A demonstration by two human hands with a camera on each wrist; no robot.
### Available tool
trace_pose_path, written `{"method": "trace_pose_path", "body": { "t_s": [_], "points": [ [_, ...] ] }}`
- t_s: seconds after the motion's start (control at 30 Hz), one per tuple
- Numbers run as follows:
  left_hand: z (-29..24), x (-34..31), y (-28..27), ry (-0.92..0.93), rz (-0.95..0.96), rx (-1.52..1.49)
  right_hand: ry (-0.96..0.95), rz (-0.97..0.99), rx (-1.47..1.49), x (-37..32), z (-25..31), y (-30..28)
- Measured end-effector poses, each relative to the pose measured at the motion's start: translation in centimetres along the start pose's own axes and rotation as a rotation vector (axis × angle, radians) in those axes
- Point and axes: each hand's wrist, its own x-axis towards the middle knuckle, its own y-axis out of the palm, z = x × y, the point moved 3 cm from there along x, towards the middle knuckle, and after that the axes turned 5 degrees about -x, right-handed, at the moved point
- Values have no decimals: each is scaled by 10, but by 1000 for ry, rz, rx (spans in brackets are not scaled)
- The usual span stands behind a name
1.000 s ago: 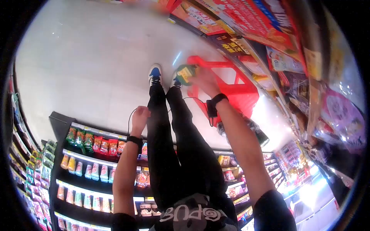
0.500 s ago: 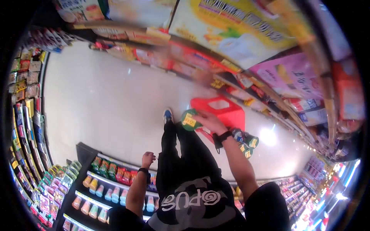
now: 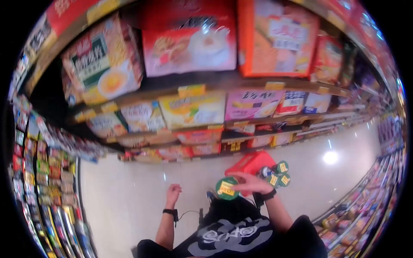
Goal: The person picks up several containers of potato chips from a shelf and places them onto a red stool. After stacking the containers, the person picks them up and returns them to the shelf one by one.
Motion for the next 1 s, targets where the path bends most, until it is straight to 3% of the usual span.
{"method": "trace_pose_path", "body": {
  "t_s": [0.1, 0.17, 0.23, 0.3, 0.37, 0.47, 0.57, 0.6, 0.63, 0.77, 0.9, 1.0],
  "points": [
    [-69, 5, 62, 195, 171, 201, 44, -153, 169, -50, 17, 1],
    [-102, 4, 117, 312, 527, 182, 50, -239, 243, -74, 16, 7],
    [-168, -40, 179, 356, 770, 334, 44, -329, 259, -89, 17, 8],
    [-207, -81, 231, 450, 1021, 235, 48, -406, 226, -99, 12, 14],
    [-240, -128, 269, 381, 1249, 83, -84, -430, 207, -108, -4, 17],
    [-243, -160, 303, 370, 1270, 58, -159, -440, 254, -136, -14, 12],
    [-230, -172, 320, 563, 1286, 176, -196, -459, 231, -171, -19, 5],
    [-226, -180, 322, 455, 1295, 187, -189, -461, 202, -176, -34, 8],
    [-227, -187, 327, 498, 1292, 219, -182, -464, 174, -182, -37, 7],
    [-221, -221, 346, 335, 1382, 185, -118, -352, 277, -216, -44, 8],
    [-241, -238, 371, 466, 1356, 313, -179, -391, 311, -238, -60, 1],
    [-239, -246, 396, 456, 1357, 245, -75, -530, 321, -266, -54, -5]
  ]
}}
